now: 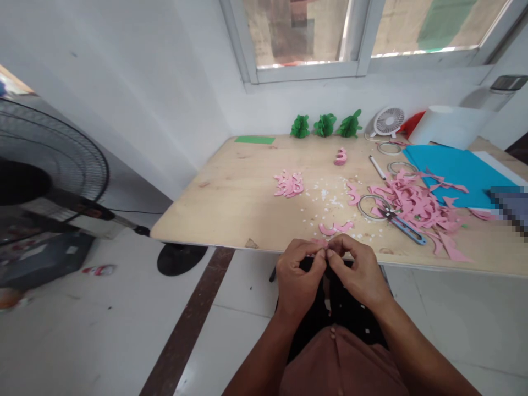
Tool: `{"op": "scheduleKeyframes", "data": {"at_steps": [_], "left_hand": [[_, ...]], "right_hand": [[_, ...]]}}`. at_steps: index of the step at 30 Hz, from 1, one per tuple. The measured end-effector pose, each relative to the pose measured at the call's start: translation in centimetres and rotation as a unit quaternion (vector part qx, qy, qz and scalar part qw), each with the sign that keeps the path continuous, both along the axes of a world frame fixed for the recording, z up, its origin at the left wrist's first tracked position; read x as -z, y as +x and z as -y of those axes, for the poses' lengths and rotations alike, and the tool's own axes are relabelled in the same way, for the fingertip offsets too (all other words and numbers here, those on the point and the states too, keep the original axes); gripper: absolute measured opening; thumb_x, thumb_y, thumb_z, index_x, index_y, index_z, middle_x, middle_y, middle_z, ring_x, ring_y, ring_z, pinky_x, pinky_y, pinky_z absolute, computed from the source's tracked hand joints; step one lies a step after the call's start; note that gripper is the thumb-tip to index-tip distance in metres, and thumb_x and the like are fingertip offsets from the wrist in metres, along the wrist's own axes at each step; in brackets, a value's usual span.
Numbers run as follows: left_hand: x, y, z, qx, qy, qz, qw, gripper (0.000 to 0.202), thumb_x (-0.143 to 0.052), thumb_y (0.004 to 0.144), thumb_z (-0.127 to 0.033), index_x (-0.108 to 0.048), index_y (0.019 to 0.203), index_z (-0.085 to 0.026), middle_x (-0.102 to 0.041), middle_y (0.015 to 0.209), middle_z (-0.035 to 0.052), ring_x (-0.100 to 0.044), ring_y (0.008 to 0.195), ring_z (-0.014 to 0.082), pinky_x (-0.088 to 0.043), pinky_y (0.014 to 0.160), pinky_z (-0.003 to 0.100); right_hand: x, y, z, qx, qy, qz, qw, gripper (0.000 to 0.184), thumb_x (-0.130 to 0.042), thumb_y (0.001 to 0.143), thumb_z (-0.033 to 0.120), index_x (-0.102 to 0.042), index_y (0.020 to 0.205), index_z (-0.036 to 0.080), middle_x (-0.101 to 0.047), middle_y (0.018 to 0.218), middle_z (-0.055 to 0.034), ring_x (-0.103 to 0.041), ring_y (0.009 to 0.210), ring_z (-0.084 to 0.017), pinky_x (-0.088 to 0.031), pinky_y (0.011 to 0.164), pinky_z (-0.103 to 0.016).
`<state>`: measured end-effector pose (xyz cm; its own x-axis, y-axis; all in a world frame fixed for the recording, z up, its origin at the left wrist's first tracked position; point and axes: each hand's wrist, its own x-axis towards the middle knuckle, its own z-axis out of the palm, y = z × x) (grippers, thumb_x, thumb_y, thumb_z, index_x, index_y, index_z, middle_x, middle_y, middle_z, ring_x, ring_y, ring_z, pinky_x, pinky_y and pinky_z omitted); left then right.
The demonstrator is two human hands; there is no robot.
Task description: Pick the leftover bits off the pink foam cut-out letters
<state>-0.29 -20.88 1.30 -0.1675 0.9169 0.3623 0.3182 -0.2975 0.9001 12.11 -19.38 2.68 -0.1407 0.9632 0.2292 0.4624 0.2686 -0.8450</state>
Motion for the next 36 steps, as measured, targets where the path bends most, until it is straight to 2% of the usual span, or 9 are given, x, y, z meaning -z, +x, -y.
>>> {"op": "scheduleKeyframes", "data": {"at_steps": [8,17,25,36], "left_hand": [[0.12,0.01,-0.11,-0.001,-0.013,0.018,1.0,0.009,-0.057,0.074,-0.018,-0.066,0.074,-0.017,-0.065,0.072,0.002,-0.06,0.068,0.0127,-0.048,0.064,0.025],[0.28,-0.03,-0.09,0.008,-0.007,0.015,1.0,0.009,-0.057,0.075,-0.019,-0.066,0.075,-0.018,-0.065,0.075,0.0032,-0.061,0.074,0.0144,-0.049,0.068,0.027],[0.11,-0.01,-0.17,0.007,-0.022,0.032,0.999,0.009,-0.057,0.075,-0.02,-0.066,0.073,-0.017,-0.066,0.073,0.0026,-0.06,0.07,0.0135,-0.049,0.066,0.026],[0.07,-0.02,0.03,0.005,0.006,0.001,1.0,0.01,-0.056,0.076,-0.018,-0.066,0.076,-0.018,-0.065,0.076,0.0032,-0.06,0.074,0.0143,-0.05,0.068,0.027]], "right_hand": [[0.14,0.12,-0.04,-0.002,0.006,0.005,1.0,0.011,-0.047,0.077,0.019,-0.055,0.069,0.018,-0.054,0.059,0.0016,-0.051,0.058,-0.013,-0.042,0.058,-0.023],[-0.04,0.03,-0.13,-0.002,0.003,0.003,1.0,0.01,-0.049,0.075,0.018,-0.052,0.065,0.019,-0.054,0.058,0.0016,-0.05,0.057,-0.013,-0.041,0.055,-0.022],[0.31,0.2,-0.25,-0.001,0.012,-0.002,1.0,0.01,-0.047,0.075,0.019,-0.053,0.066,0.019,-0.053,0.058,0.0017,-0.049,0.056,-0.013,-0.041,0.056,-0.023],[0.16,0.11,-0.21,-0.008,0.006,-0.002,1.0,0.011,-0.048,0.076,0.019,-0.052,0.066,0.019,-0.052,0.058,0.002,-0.049,0.058,-0.013,-0.04,0.056,-0.023]]}}
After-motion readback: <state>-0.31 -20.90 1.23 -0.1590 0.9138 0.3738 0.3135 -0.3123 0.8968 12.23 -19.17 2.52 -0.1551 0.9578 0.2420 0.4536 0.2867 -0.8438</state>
